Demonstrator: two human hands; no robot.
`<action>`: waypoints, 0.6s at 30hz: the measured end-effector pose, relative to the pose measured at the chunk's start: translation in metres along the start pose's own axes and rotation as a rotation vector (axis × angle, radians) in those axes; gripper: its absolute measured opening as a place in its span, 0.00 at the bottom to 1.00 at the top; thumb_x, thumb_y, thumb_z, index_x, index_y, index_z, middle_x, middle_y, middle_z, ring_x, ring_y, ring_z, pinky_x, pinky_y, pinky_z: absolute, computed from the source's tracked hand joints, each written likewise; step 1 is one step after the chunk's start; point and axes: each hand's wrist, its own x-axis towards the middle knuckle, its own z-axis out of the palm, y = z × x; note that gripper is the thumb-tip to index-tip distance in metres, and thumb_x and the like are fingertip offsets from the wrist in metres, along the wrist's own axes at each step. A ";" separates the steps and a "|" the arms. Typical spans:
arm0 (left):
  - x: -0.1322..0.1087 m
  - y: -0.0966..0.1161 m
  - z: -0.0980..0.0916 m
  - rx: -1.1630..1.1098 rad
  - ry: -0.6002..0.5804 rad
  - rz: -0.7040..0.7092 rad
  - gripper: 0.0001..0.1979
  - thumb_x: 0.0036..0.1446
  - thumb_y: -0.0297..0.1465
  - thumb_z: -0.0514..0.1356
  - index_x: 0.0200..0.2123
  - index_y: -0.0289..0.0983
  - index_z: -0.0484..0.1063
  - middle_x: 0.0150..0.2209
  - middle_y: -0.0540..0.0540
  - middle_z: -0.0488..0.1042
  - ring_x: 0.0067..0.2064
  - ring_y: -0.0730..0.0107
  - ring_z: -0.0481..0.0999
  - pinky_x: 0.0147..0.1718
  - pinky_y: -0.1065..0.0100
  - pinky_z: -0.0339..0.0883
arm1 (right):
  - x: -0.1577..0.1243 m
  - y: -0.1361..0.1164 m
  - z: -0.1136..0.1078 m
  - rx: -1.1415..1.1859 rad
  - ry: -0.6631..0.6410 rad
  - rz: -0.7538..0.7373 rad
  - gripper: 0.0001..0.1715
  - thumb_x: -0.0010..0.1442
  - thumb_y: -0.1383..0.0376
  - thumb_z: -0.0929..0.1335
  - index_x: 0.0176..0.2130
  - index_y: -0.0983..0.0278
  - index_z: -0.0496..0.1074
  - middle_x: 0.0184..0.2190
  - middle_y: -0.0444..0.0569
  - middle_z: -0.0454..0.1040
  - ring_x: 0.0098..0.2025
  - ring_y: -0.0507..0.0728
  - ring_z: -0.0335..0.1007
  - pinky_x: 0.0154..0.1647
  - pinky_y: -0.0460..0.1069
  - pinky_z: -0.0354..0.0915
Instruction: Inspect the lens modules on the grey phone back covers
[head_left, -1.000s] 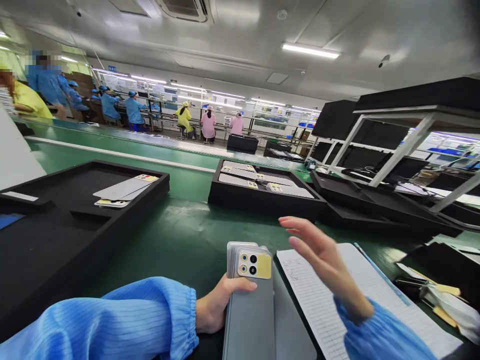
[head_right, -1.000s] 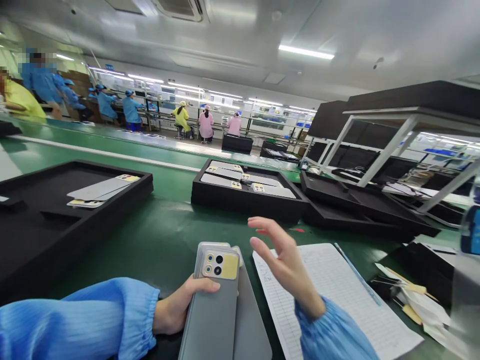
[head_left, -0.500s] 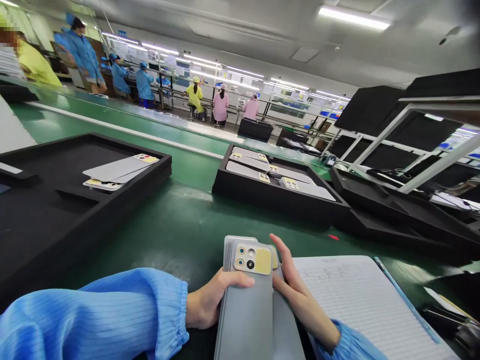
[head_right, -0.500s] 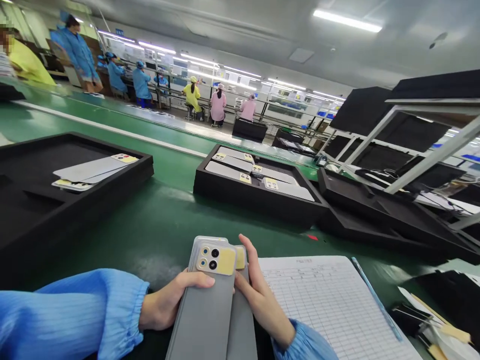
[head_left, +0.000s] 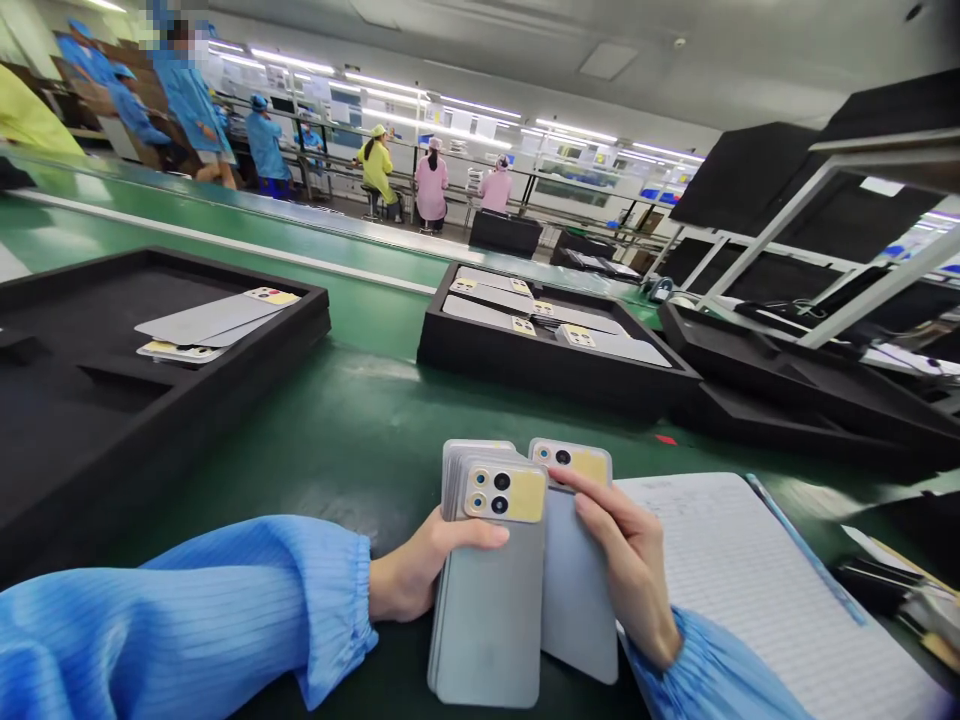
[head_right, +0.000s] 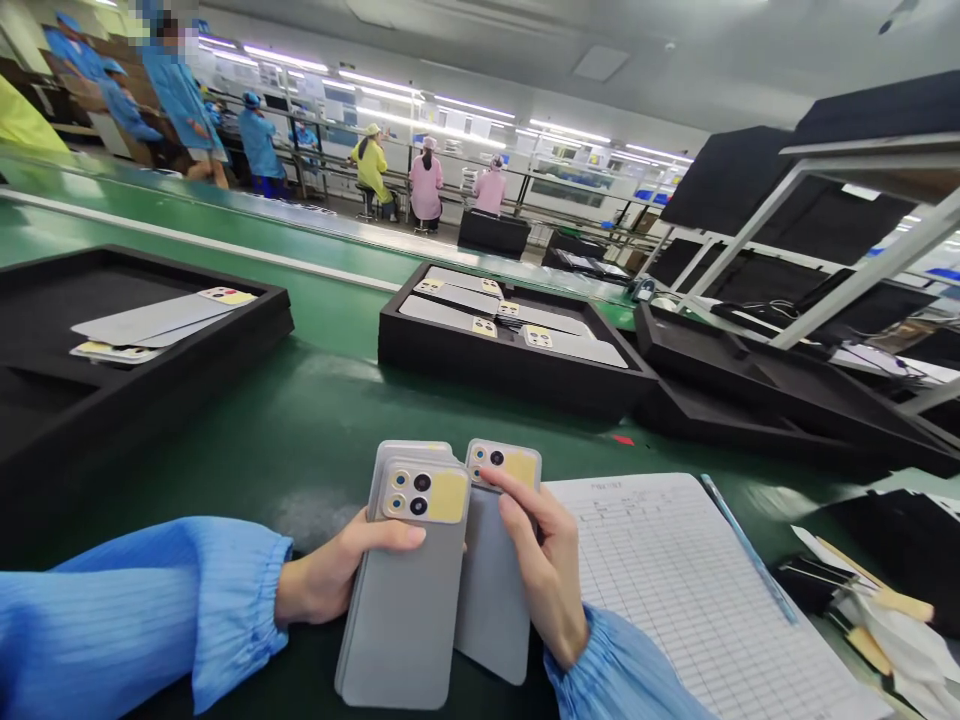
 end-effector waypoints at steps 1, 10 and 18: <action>0.000 0.001 0.000 -0.021 0.006 -0.013 0.19 0.44 0.28 0.61 0.43 0.33 0.71 0.36 0.41 0.77 0.37 0.62 0.75 0.43 0.60 0.63 | -0.001 -0.001 0.000 -0.010 -0.005 -0.015 0.15 0.57 0.59 0.63 0.42 0.58 0.75 0.43 0.47 0.76 0.49 0.62 0.67 0.47 0.54 0.64; 0.000 0.002 0.001 -0.002 -0.081 -0.054 0.18 0.45 0.25 0.60 0.43 0.33 0.72 0.37 0.41 0.77 0.39 0.61 0.76 0.43 0.61 0.64 | 0.005 0.000 -0.004 -0.129 0.071 0.009 0.17 0.57 0.55 0.64 0.40 0.59 0.76 0.41 0.50 0.76 0.45 0.63 0.70 0.44 0.55 0.66; 0.001 0.001 0.000 0.026 -0.180 -0.026 0.18 0.45 0.23 0.60 0.43 0.36 0.72 0.36 0.44 0.77 0.37 0.66 0.76 0.41 0.65 0.65 | -0.010 -0.012 0.014 -0.117 -0.227 -0.112 0.12 0.52 0.61 0.69 0.38 0.61 0.74 0.35 0.47 0.76 0.35 0.58 0.72 0.35 0.48 0.68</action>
